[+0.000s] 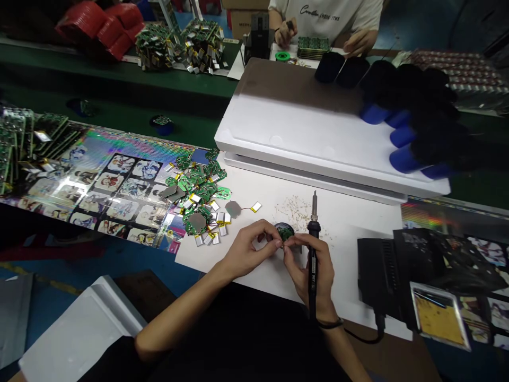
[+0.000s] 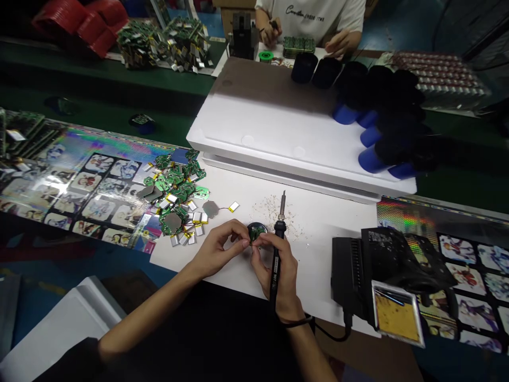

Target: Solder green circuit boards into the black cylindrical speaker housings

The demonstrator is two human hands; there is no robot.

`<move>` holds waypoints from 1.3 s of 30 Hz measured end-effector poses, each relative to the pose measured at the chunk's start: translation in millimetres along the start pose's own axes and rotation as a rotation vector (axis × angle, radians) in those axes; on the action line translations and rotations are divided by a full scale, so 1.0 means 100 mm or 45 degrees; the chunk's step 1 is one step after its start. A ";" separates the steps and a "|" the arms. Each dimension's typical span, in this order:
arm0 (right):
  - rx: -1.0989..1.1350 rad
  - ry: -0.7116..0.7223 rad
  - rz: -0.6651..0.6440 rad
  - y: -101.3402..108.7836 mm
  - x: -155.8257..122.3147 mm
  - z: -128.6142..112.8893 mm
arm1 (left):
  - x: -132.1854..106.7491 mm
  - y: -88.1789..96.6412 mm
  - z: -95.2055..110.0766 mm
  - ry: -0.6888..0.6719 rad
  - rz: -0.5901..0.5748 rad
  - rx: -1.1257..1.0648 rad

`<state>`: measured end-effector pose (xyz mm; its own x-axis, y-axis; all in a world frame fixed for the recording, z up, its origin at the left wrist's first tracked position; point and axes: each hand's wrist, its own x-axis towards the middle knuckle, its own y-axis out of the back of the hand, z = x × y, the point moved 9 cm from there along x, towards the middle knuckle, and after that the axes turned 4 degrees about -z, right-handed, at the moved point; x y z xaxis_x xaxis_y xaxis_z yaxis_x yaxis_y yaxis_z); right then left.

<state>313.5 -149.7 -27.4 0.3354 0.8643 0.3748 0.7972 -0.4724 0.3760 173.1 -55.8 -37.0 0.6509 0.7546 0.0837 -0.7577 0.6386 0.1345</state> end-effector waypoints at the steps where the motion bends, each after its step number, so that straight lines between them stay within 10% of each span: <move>1: -0.003 -0.001 0.001 0.01 0.00 0.00 | 0.00 0.00 0.00 -0.002 -0.005 0.003; 15: -0.051 0.056 -0.037 0.02 0.03 -0.05 | 0.06 0.02 0.10 -0.154 -0.132 0.176; 27: 0.455 -0.223 0.230 0.67 0.02 0.08 | 0.13 -0.09 0.18 -0.460 -0.286 0.591; 39: 0.150 -0.230 0.310 0.94 -0.04 0.08 | 0.14 -0.11 0.13 -0.415 -0.289 0.610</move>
<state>391.0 -196.3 -0.8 0.5984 0.7501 0.2815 0.7318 -0.6548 0.1892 191.1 -54.2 -24.8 0.8318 0.4745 0.2880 -0.5419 0.5823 0.6060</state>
